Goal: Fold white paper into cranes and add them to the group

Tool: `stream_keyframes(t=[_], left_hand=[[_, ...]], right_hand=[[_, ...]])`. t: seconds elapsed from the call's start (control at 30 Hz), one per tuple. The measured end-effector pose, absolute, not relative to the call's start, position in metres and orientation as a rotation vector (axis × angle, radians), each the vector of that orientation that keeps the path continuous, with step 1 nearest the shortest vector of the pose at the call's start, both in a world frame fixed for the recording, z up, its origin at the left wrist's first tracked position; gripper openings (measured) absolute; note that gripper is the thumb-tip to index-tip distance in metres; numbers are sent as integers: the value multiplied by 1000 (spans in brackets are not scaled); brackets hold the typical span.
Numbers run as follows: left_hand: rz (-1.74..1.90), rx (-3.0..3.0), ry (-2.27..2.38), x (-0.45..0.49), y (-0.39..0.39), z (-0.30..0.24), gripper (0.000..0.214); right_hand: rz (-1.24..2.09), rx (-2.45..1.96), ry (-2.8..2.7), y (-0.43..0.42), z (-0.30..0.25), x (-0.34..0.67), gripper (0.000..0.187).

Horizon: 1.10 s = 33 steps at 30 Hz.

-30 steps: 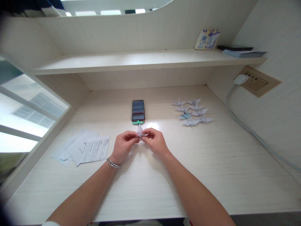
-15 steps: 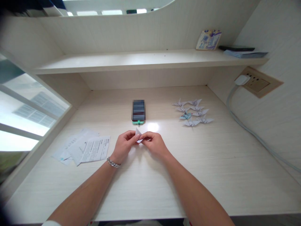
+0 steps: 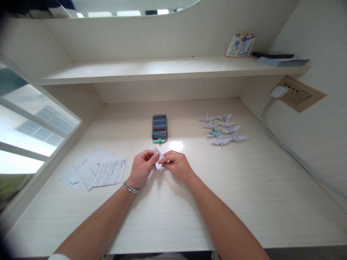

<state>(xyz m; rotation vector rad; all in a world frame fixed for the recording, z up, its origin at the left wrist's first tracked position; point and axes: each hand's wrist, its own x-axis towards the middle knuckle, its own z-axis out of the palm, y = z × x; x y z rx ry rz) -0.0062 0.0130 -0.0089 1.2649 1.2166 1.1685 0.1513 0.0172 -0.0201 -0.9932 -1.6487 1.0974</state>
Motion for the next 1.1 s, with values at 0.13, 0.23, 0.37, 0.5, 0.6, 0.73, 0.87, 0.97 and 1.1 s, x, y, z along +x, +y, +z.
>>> stream_keyframes(t=[0.13,0.23,0.37,0.5,0.6,0.73,0.87,0.97,1.1], left_hand=[[1204,1316,1233,-5,11,-8,22],[1230,1364,1261,-4,10,-5,21],[1273,1392,1342,-3,8,-3,21],[1325,1344,1340,-2,7,-4,22],[1339,1305,1322,-1,8,-5,22],[1335,1245,1285,-1,9,-7,23],[1299,1167,1290,-3,12,-11,27],[1279,1094,1276,-4,15,-14,29],[1280,1013,1252,-3,15,-14,30]], right_hand=[[1076,-993,-1689,16,-17,152,24],[1147,-1014,-1674,16,-12,150,27],[1315,-1117,-1471,14,-8,145,18],[1285,-1177,-1368,12,-8,139,27],[1400,-1137,-1247,12,-12,137,32],[1463,-1113,-1123,13,-16,135,32],[1476,-1104,-1132,14,-16,136,34],[1497,-1112,-1148,15,-17,138,34],[1501,-1170,-1191,16,-17,139,38]])
